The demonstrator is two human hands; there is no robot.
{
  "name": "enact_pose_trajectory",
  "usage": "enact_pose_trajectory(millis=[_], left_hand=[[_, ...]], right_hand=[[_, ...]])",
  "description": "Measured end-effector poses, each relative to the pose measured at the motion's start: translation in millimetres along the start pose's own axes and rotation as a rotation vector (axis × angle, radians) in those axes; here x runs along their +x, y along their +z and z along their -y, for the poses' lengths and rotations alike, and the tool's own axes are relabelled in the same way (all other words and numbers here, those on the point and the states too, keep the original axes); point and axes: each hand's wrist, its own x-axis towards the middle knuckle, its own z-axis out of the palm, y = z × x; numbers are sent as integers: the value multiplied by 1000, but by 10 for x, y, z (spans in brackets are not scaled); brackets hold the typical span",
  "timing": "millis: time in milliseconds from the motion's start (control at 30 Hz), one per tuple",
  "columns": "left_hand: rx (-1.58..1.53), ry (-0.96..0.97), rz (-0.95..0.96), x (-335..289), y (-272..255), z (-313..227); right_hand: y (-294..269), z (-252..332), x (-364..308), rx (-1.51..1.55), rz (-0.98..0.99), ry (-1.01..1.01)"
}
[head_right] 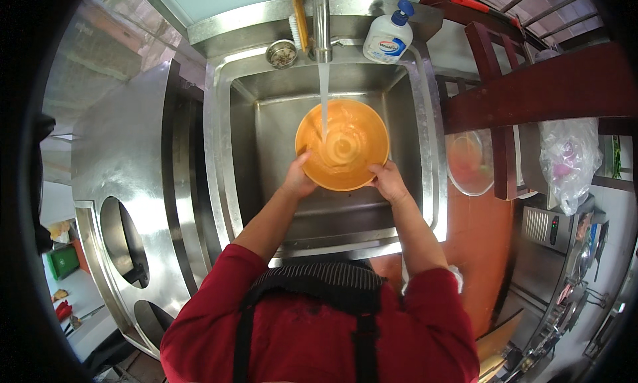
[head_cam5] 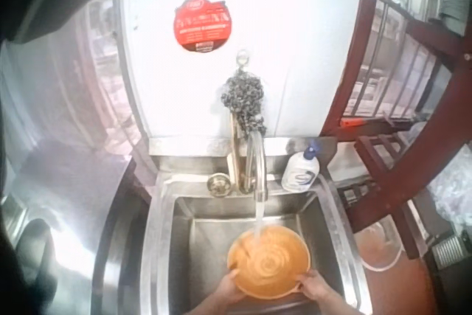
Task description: The person washes and rinses containers and bowls, then chops bok choy on a cutting board using a cleaver. The chopped vegetables are transferred into a plastic container. The person also handles tomatoes and other kitchen items during the process.
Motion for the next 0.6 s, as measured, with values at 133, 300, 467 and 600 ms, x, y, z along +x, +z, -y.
enact_pose_trajectory(millis=[133,300,467,600], left_hand=[[283,63,-127,-282,188,-422],[772,368,-302,-759,405,-864],[801,207,-411,-1031,273,-758],[745,199,-478,-1109,98,-587]], right_hand=[[122,-279,386,138,16,-95],[833,-624,513,601,185,103],[430,-490,328,447,253,99],[499,-487,526,622,215,164]])
